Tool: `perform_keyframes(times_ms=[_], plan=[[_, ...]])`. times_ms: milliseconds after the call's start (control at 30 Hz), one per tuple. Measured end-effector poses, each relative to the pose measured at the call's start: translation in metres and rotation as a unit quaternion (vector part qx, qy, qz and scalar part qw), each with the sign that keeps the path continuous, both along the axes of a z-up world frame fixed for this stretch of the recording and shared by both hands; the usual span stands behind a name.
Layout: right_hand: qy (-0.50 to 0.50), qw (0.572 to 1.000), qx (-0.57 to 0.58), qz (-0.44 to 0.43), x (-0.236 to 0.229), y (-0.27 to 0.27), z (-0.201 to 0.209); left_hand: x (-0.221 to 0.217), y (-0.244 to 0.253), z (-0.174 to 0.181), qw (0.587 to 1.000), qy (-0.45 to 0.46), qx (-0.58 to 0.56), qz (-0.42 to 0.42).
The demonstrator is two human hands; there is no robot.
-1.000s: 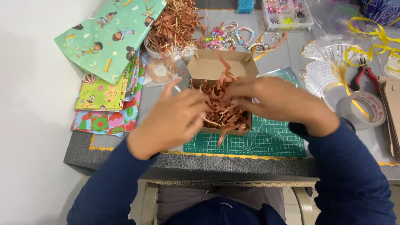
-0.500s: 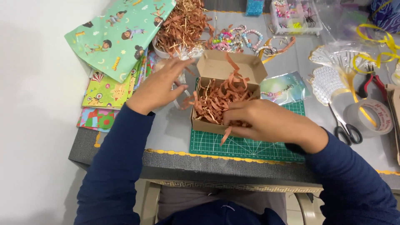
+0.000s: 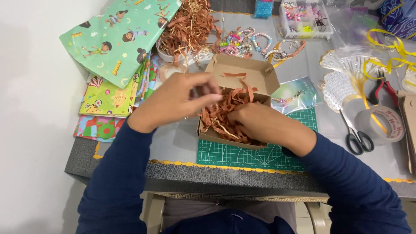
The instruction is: Assembling a cardboard gift box by folding and taping, then filling it with decorative shredded paper and small gift items.
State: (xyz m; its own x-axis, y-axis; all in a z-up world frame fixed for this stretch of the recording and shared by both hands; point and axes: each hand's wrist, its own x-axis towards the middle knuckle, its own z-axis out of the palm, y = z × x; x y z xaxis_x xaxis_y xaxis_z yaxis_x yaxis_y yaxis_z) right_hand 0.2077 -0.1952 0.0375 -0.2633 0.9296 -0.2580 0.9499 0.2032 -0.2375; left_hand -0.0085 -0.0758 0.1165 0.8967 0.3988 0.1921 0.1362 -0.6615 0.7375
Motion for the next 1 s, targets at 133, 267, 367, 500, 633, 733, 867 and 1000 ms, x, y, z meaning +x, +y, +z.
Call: perform_keyframes(times_ms=[133, 267, 367, 500, 633, 733, 867, 1000], plan=[[0.013, 1.000, -0.026, -0.002, -0.003, -0.010, 0.020, 0.024, -0.024, 0.013, 0.984, -0.117, -0.106, -0.084], [0.102, 0.994, -0.040, 0.009, -0.002, -0.024, 0.063, 0.042, -0.029, 0.015, 0.966, -0.133, -0.182, -0.125], [0.180, 0.984, -0.007, 0.011, -0.005, -0.030, 0.110, 0.043, -0.018, 0.000, 0.986, -0.104, -0.075, -0.105], [0.211, 0.973, 0.088, -0.045, 0.026, -0.030, 0.096, 0.028, -0.012, -0.006, 0.980, -0.042, 0.194, -0.019], [0.185, 0.960, 0.163, -0.135, 0.032, -0.009, 0.077, -0.004, -0.013, -0.007, 0.986, -0.048, 0.160, -0.008], [0.104, 0.972, 0.116, -0.177, 0.026, 0.008, 0.057, -0.028, -0.026, -0.001, 0.984, 0.123, 0.104, 0.077], [0.049, 0.973, 0.206, -0.091, 0.019, 0.014, 0.038, -0.049, -0.036, -0.022, 0.965, 0.248, 0.041, 0.071], [0.093, 0.953, 0.285, -0.037, 0.014, 0.009, 0.032, -0.045, -0.040, -0.026, 0.959, 0.257, -0.076, 0.088]])
